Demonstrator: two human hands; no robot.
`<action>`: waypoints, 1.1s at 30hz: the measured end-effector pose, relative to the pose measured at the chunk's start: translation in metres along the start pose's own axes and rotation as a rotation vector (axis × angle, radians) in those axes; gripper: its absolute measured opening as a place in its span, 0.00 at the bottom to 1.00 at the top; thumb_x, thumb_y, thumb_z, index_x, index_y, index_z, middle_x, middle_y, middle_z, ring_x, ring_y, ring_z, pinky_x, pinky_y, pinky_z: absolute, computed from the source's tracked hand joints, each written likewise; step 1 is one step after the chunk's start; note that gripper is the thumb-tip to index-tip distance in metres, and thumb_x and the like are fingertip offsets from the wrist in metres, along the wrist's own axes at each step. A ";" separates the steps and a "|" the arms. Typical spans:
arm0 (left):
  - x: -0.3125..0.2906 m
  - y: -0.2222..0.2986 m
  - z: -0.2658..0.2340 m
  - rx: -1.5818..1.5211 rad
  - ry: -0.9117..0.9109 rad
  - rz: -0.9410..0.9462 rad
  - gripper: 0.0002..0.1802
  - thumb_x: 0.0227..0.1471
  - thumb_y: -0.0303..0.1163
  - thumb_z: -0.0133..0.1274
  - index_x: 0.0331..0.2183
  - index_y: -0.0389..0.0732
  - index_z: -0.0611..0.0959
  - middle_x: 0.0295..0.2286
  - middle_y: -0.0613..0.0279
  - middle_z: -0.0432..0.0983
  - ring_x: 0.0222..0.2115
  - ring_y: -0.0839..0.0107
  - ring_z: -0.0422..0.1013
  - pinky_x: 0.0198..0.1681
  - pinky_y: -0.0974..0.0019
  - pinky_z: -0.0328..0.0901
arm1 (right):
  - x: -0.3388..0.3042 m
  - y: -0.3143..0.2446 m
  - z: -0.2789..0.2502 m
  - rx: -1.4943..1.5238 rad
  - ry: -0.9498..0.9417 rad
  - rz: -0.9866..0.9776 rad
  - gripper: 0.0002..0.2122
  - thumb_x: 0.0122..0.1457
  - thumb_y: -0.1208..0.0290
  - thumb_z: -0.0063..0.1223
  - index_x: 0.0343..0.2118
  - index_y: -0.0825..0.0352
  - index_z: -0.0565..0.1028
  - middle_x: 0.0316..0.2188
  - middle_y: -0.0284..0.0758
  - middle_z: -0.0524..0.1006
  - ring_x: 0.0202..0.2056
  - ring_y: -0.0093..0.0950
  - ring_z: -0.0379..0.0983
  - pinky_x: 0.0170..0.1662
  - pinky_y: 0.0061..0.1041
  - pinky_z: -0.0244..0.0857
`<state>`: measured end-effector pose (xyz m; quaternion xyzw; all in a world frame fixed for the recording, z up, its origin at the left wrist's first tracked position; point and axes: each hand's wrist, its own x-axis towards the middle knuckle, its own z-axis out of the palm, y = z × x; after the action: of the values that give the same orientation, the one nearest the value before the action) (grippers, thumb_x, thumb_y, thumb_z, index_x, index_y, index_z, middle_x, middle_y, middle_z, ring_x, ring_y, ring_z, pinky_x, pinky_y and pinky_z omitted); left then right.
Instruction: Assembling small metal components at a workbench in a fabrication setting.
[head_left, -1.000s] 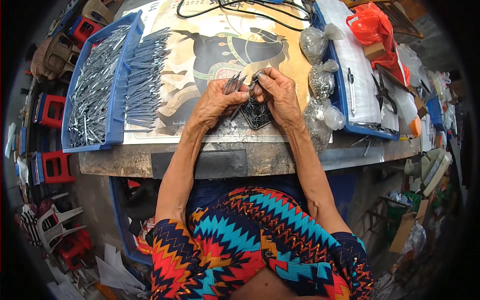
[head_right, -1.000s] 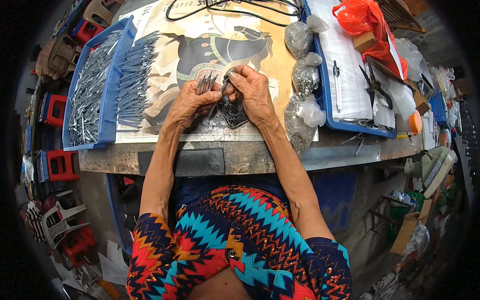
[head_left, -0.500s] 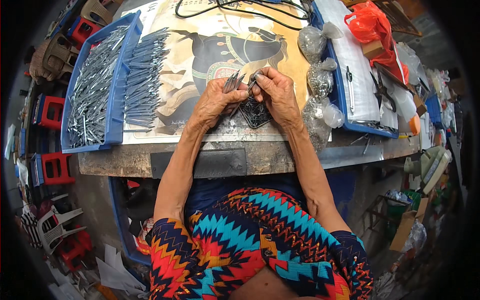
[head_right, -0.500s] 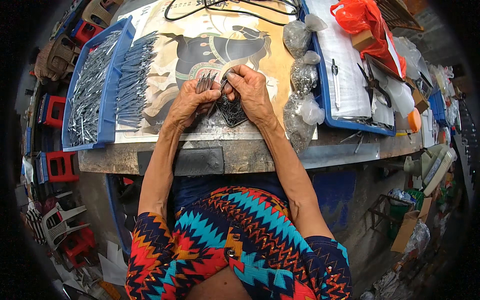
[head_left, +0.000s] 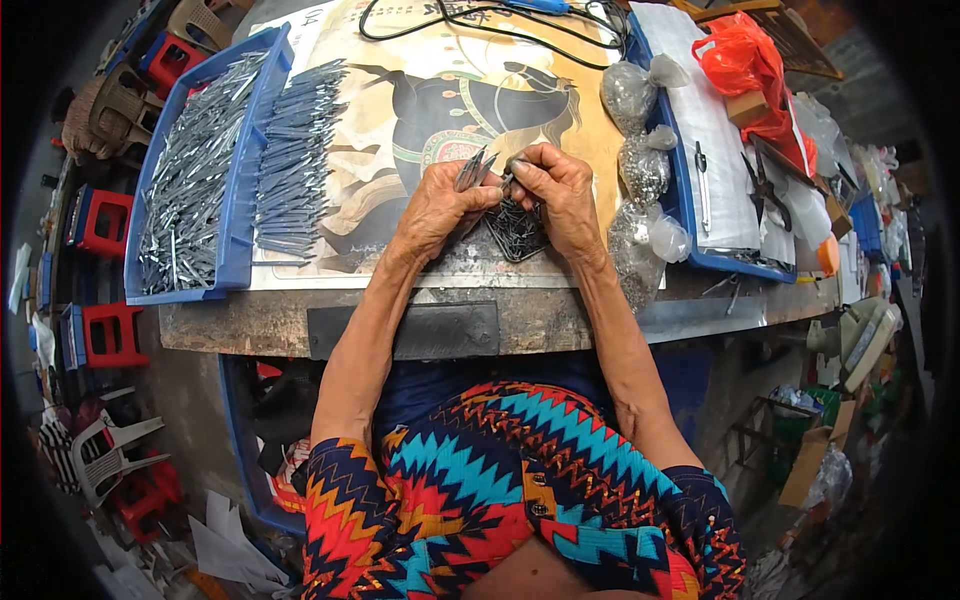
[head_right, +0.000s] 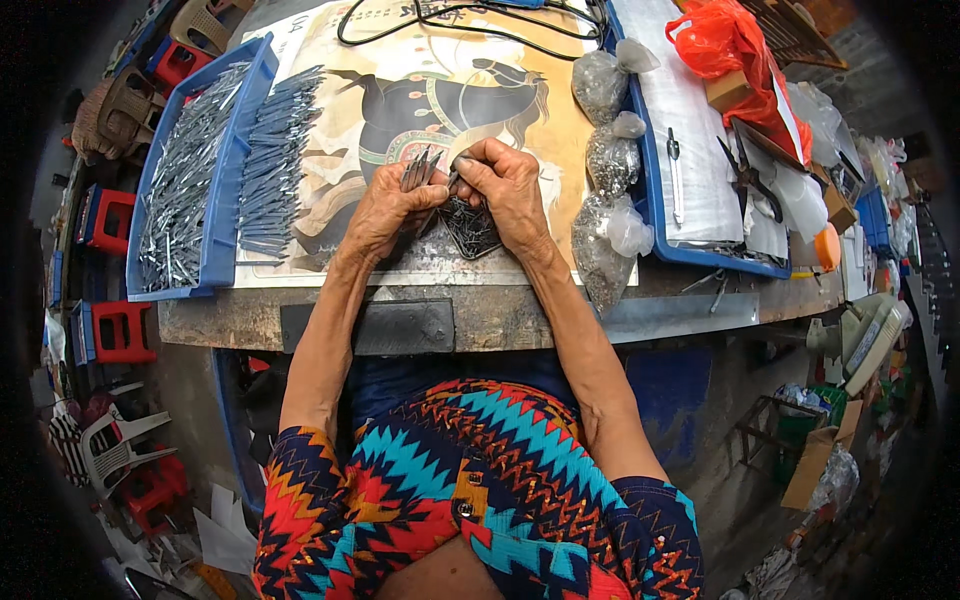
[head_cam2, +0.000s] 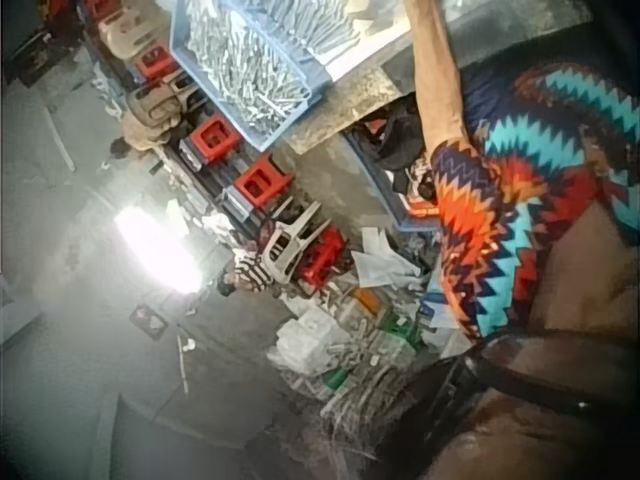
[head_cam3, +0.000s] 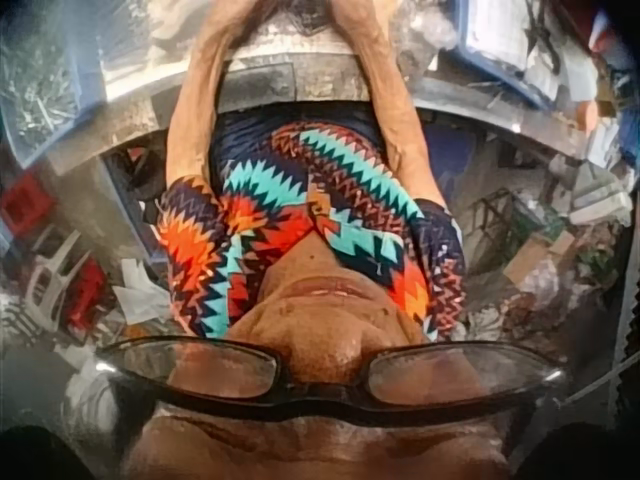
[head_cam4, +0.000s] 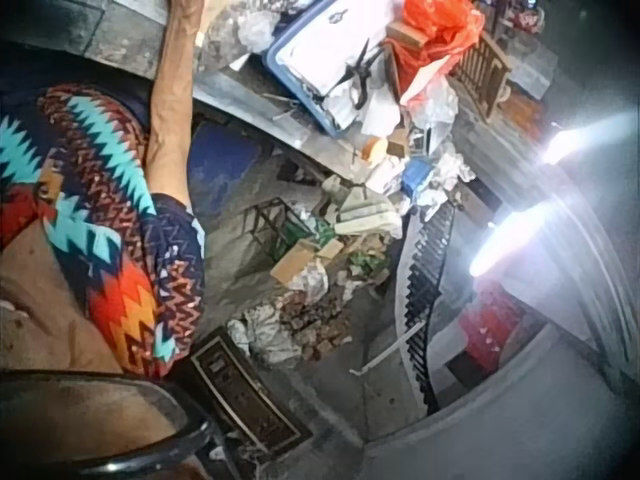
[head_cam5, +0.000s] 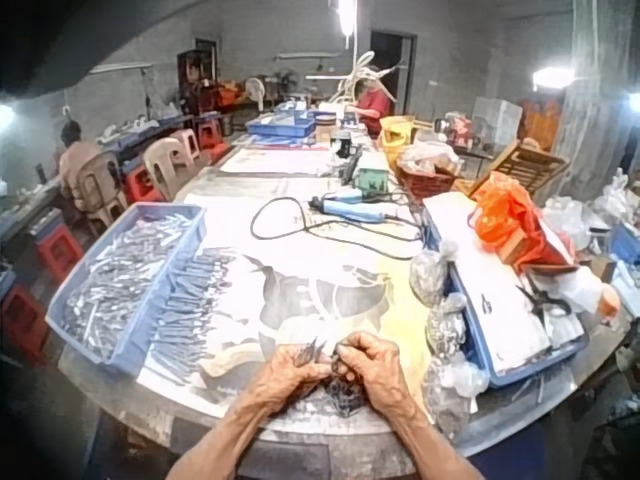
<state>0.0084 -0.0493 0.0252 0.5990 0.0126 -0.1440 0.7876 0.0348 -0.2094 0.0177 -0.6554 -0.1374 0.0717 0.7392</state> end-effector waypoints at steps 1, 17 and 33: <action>0.001 -0.001 -0.003 0.001 0.000 0.007 0.03 0.42 0.23 0.54 0.25 0.35 0.78 0.15 0.72 0.67 0.13 0.85 0.57 0.15 0.81 0.49 | 0.002 0.001 0.001 0.106 -0.014 0.044 0.05 0.55 0.74 0.48 0.27 0.71 0.72 0.18 0.28 0.71 0.20 0.14 0.65 0.23 0.12 0.58; 0.005 -0.010 -0.013 0.101 -0.002 0.059 0.02 0.42 0.24 0.54 0.24 0.38 0.77 0.15 0.74 0.66 0.13 0.85 0.57 0.16 0.79 0.52 | 0.006 0.001 0.003 0.056 0.035 0.060 0.06 0.51 0.74 0.46 0.21 0.71 0.70 0.15 0.26 0.65 0.18 0.13 0.57 0.22 0.14 0.50; 0.006 -0.012 -0.015 -0.433 -0.040 -0.148 0.07 0.50 0.29 0.51 0.32 0.37 0.73 0.21 0.63 0.72 0.12 0.86 0.55 0.11 0.84 0.48 | 0.002 0.000 -0.005 0.020 0.084 0.067 0.08 0.55 0.71 0.49 0.23 0.69 0.71 0.14 0.22 0.62 0.17 0.11 0.54 0.19 0.13 0.46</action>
<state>0.0132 -0.0387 0.0090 0.4104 0.0715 -0.2072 0.8852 0.0381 -0.2139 0.0173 -0.6545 -0.0835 0.0704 0.7481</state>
